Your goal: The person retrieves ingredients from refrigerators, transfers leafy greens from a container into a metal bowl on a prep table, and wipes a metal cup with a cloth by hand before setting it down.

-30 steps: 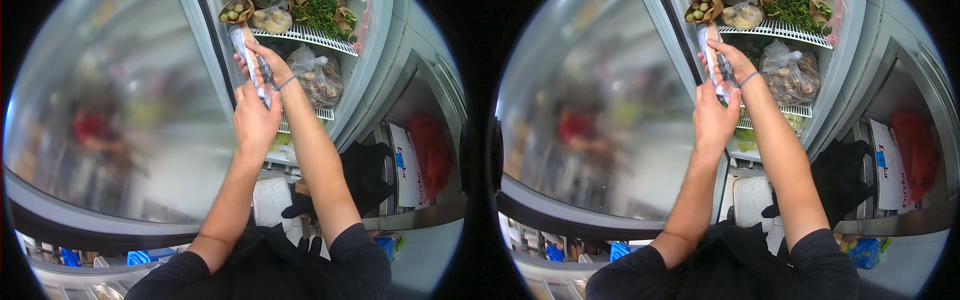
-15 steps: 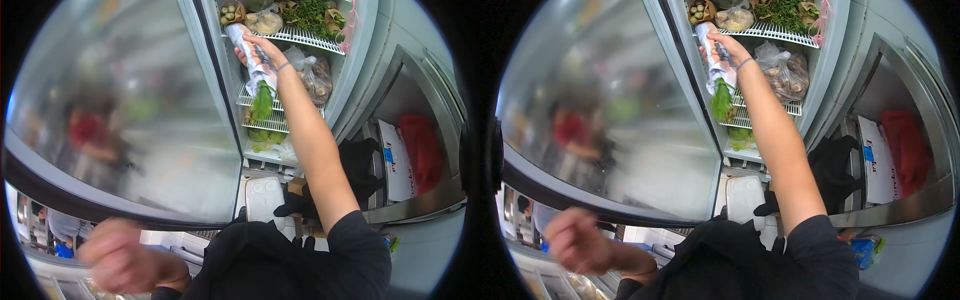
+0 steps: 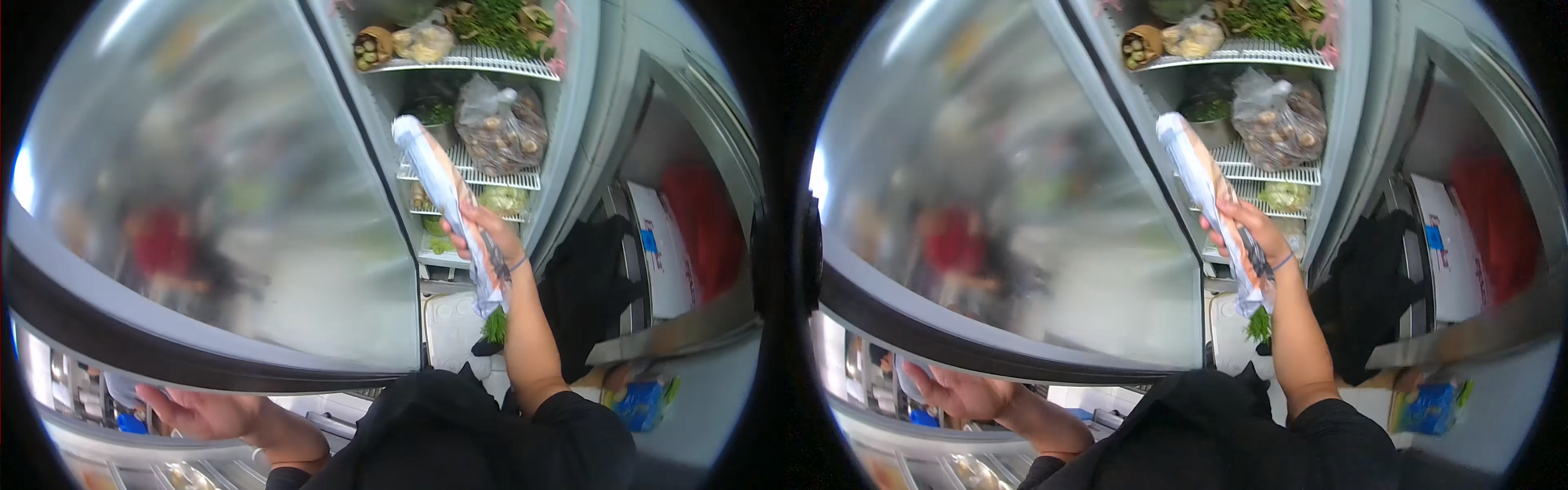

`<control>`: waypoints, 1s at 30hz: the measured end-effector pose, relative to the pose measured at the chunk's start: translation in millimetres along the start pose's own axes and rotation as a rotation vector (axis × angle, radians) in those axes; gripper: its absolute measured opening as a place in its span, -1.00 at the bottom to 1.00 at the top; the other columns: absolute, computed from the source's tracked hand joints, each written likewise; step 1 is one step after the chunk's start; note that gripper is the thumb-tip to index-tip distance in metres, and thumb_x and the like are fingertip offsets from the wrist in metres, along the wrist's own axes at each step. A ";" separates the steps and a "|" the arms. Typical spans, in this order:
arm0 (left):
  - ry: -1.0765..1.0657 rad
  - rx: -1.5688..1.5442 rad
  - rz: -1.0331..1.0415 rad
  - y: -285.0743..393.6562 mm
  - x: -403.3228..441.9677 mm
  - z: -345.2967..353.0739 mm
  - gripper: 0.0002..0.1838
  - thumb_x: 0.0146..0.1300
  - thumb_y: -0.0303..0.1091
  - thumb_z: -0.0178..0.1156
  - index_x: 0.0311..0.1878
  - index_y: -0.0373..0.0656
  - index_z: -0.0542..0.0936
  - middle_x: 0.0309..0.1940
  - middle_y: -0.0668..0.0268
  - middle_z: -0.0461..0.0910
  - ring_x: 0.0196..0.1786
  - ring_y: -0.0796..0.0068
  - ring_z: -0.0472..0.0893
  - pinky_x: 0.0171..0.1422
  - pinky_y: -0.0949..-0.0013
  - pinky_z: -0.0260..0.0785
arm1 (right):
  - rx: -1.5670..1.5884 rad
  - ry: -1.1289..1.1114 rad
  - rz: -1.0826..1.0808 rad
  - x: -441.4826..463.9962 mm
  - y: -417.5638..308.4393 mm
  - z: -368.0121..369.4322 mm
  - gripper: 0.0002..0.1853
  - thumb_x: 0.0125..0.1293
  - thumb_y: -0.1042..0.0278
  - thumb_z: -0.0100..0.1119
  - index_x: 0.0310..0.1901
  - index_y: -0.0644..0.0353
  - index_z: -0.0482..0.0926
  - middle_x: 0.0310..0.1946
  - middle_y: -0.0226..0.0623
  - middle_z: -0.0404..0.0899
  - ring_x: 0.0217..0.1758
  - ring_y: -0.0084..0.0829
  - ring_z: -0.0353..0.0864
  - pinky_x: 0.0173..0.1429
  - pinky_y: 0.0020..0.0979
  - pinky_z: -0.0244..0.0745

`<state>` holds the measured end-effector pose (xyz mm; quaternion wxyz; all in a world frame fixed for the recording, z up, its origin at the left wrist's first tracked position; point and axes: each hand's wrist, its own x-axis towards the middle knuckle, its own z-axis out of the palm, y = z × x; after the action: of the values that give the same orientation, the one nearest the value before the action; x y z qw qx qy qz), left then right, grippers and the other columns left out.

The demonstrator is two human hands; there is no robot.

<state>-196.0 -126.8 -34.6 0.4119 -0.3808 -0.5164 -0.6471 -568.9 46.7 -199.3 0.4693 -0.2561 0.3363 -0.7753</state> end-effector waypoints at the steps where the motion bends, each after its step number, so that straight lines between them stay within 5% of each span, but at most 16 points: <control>1: -0.025 -0.018 -0.062 -1.5 -0.5 1.2 -0.34 0.62 -0.03 -0.09 0.53 -0.37 0.24 0.38 0.03 0.49 0.37 0.17 0.51 0.55 0.08 0.23 | -0.030 0.034 0.009 -17.0 7.7 -5.9 -0.61 0.53 0.06 0.16 0.16 0.19 0.48 -0.23 -0.30 0.65 -0.39 -0.59 0.61 -0.43 -0.54 0.53; 5: 0.111 -0.127 -0.184 -24.6 9.1 35.4 -0.30 0.54 -0.04 -0.03 0.54 -0.38 0.22 0.44 -0.06 0.42 0.43 0.06 0.47 0.58 -0.03 0.19 | -0.138 0.214 0.034 -92.4 44.3 -39.1 -0.58 0.50 0.05 0.21 0.17 0.19 0.48 -0.24 -0.31 0.67 -0.41 -0.57 0.63 -0.41 -0.51 0.55; 7: 0.192 -0.069 -0.073 -36.6 3.7 40.9 -0.29 0.51 -0.07 -0.01 0.54 -0.38 0.21 0.46 -0.08 0.40 0.45 0.03 0.44 0.60 -0.05 0.14 | -0.169 0.301 0.043 -130.1 65.6 -46.4 -0.57 0.50 0.06 0.22 0.19 0.19 0.46 -0.23 -0.31 0.65 -0.41 -0.55 0.62 -0.45 -0.50 0.55; 13: -0.080 -0.121 -0.161 -116.0 34.1 87.9 -0.07 0.18 -0.09 0.15 0.54 -0.41 0.11 0.46 -0.12 0.34 0.53 -0.01 0.31 0.62 -0.06 0.09 | -0.087 0.436 0.036 -245.8 115.0 -28.6 -0.47 0.44 0.04 0.29 0.26 0.18 0.42 -0.22 -0.29 0.66 -0.38 -0.52 0.65 -0.36 -0.44 0.61; 17: 0.066 0.394 -0.353 -163.4 59.3 133.8 -0.27 0.15 -0.13 0.22 0.33 -0.35 0.31 0.04 0.22 0.44 0.15 0.36 0.45 0.35 0.30 0.27 | -0.124 0.550 0.047 -294.1 133.8 -12.5 -0.50 0.44 0.09 0.30 0.24 0.20 0.43 -0.20 -0.27 0.68 -0.36 -0.51 0.65 -0.31 -0.45 0.62; 21: -0.221 0.538 -0.280 -210.0 86.2 137.1 -0.52 0.17 -0.33 0.31 0.11 -0.33 0.45 -0.17 0.09 0.48 -0.22 0.37 0.56 -0.19 0.24 0.42 | -0.076 0.689 -0.021 -310.2 151.4 -10.6 -0.57 0.45 0.19 0.28 0.22 0.20 0.44 -0.19 -0.25 0.68 -0.32 -0.49 0.67 -0.26 -0.44 0.62; 23: -0.304 0.530 -0.275 -226.4 91.7 138.4 -0.42 0.23 -0.37 0.33 0.27 -0.35 0.40 -0.09 0.20 0.49 -0.05 0.43 0.52 0.04 0.38 0.45 | -0.042 0.755 -0.067 -310.7 155.8 -9.3 -0.56 0.45 0.21 0.26 0.24 0.20 0.41 -0.17 -0.22 0.68 -0.31 -0.45 0.68 -0.26 -0.41 0.64; 27: -0.351 0.362 -0.220 -270.8 71.2 120.0 -0.27 0.25 -0.36 0.30 0.46 -0.36 0.31 0.27 -0.04 0.46 0.20 0.16 0.57 0.27 0.18 0.51 | -0.056 0.819 -0.098 -304.9 169.6 -20.9 -0.52 0.45 0.26 0.24 0.29 0.22 0.34 -0.12 -0.15 0.67 -0.26 -0.35 0.70 -0.23 -0.31 0.69; 30: -0.502 0.377 -0.415 -271.6 34.7 70.4 -0.26 0.29 -0.29 0.29 0.49 -0.30 0.28 0.37 -0.09 0.36 0.40 -0.07 0.45 0.49 0.10 0.33 | -0.065 0.815 -0.103 -301.9 184.9 -29.8 -0.48 0.43 0.26 0.28 0.29 0.23 0.32 -0.09 -0.11 0.66 -0.22 -0.31 0.71 -0.19 -0.26 0.71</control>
<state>-455.7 -27.9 -86.6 0.1954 -0.3321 -0.7776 -0.4969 -358.1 265.2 -384.0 0.2501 0.0406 0.5057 -0.8247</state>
